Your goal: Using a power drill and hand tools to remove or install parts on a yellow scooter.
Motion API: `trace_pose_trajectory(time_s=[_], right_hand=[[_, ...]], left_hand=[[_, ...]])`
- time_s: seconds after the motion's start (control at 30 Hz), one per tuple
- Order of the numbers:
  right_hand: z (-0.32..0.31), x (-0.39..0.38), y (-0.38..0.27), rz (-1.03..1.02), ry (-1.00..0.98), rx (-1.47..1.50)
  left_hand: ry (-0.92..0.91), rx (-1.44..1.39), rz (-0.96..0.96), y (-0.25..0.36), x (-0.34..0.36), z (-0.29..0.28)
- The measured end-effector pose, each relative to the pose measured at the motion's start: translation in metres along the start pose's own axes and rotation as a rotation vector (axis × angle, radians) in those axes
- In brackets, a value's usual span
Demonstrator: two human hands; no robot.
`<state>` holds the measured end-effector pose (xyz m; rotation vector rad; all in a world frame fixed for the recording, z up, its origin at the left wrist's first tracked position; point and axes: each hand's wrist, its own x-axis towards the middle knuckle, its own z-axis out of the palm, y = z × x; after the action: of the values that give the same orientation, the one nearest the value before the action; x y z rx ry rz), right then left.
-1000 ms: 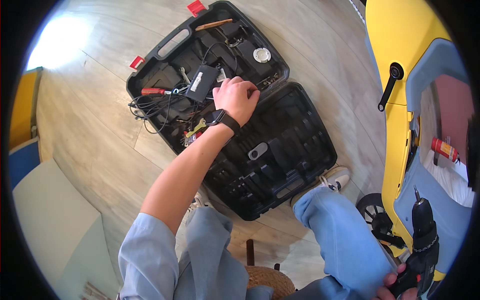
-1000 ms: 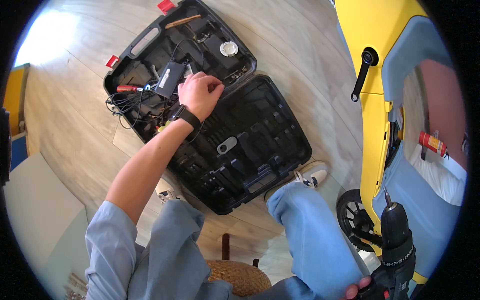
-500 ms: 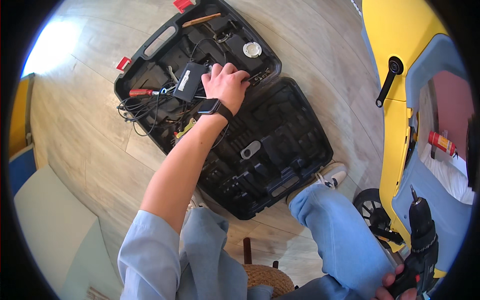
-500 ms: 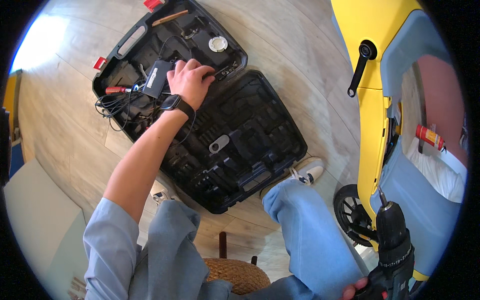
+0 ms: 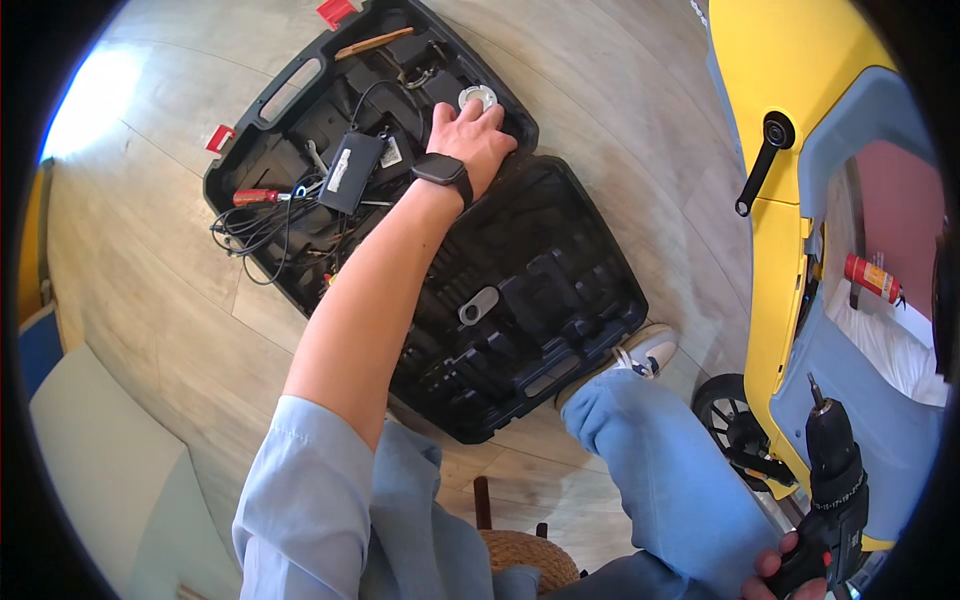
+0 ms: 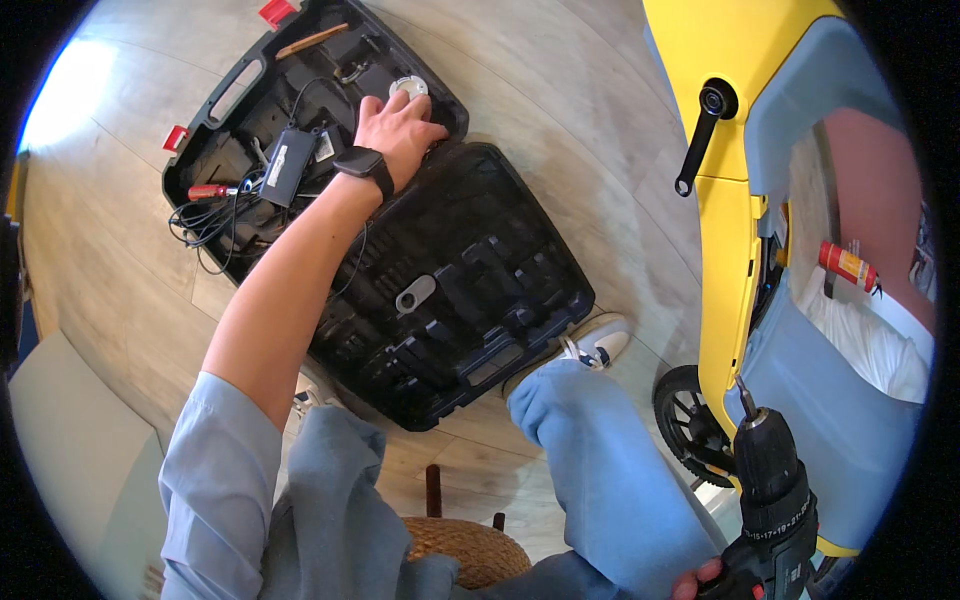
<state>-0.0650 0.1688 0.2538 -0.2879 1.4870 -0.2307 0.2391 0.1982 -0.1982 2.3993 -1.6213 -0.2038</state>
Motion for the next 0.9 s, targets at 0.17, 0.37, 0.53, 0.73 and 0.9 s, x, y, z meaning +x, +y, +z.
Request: trace_pose_trajectory(time_s=[0.17, 0.37, 0.53, 0.73, 0.9], right_hand=[[0.0, 0.001, -0.005, 0.01, -0.011, 0.031], [-0.007, 0.001, -0.008, 0.037, 0.008, 0.06], [-0.004, 0.001, -0.008, 0.037, 0.004, 0.07], [-0.003, 0.0, -0.005, 0.056, -0.021, 0.028], [-0.003, -0.002, -0.002, 0.079, -0.043, 0.003]], left_hand=[[-0.016, 0.0, -0.065, -0.003, 0.006, 0.004], [0.243, -0.476, -0.235, -0.002, 0.001, 0.006], [0.166, -1.223, -0.493, 0.005, -0.031, -0.043], [0.267, -1.707, -0.56, -0.002, -0.04, -0.056], [0.273, -1.903, -0.522, 0.007, -0.044, -0.072]])
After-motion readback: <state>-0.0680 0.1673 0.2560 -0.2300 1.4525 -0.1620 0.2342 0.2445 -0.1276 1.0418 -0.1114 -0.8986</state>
